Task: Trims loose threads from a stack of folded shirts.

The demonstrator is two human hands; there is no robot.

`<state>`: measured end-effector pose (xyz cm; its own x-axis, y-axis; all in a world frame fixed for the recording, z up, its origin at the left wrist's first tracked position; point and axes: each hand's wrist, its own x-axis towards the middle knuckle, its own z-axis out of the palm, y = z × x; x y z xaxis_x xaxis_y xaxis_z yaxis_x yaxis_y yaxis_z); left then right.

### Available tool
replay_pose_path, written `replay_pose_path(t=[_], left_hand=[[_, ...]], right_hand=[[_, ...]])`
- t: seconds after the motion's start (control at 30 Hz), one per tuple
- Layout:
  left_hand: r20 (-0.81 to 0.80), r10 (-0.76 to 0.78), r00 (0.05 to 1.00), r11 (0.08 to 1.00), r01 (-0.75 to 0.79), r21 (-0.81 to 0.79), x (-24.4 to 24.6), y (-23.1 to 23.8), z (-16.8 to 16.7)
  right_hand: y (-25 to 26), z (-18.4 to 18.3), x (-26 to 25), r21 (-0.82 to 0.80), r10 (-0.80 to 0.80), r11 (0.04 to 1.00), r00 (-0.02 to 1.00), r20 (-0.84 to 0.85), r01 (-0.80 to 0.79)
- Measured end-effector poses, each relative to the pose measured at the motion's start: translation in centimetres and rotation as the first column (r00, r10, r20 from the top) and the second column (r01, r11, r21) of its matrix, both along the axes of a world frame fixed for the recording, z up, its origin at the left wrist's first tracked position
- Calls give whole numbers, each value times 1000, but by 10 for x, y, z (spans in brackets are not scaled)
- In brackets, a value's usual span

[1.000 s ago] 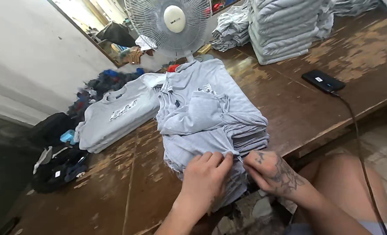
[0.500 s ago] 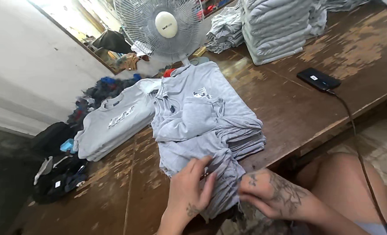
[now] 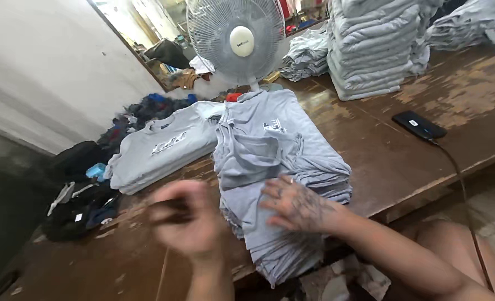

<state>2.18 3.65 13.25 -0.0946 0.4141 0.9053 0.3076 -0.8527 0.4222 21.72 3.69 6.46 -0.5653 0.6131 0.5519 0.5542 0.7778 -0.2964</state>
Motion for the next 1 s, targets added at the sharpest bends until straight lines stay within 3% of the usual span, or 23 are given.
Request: replay_pose_path(t=[0.03,0.1,0.17,0.23,0.33,0.37,0.5,0.57,0.63,0.7,0.77,0.83,0.93,1.0], left_hand=[[-171,-28,985,998,17,-63,7,-4,-11],[-313,-66,948,979,1,-204,5,-2,-43],[-224,-50,973,912,-46,-408,-13,1,-80],[-73,31,997,802,-69,-593,-31,-5,-116],[91,154,984,639,-29,-769,-43,-19,-157],[95,168,981,671,-43,-740,-44,-23,-167],[47,126,991,869,-87,-488,-38,-26,-177],[-62,37,997,923,-58,-381,-28,-24,-164],[-278,-65,958,952,-24,-306,-18,-25,-144],[-484,-77,872,959,-68,-276,-12,-28,-131],[-622,-167,765,914,-116,-388,-18,-26,-127],[-661,-320,679,822,-148,-550,-23,-21,-124],[-674,-349,651,844,-94,-528,-24,-19,-121],[-678,-330,657,887,-29,-460,-26,-16,-114]], right_hand=[[22,11,-2,-98,-54,993,998,44,58],[68,25,-3,-324,-133,930,980,149,175],[109,28,-1,-535,-169,792,948,271,294],[139,19,-3,-621,-197,688,921,337,375],[164,9,-11,-519,-291,747,906,306,415],[176,-3,-11,-452,-315,789,905,286,417],[208,-46,-7,-434,-337,785,893,299,442],[210,-50,-5,-315,-402,843,900,170,436],[195,-44,0,-146,-419,903,904,-85,404],[146,-29,7,-8,-334,939,906,-258,344],[68,-25,18,47,-278,955,937,-212,294],[7,-48,26,89,-258,959,958,-124,270],[-35,-85,43,146,-245,947,937,-251,287],[-61,-76,64,28,-184,980,946,-266,199]])
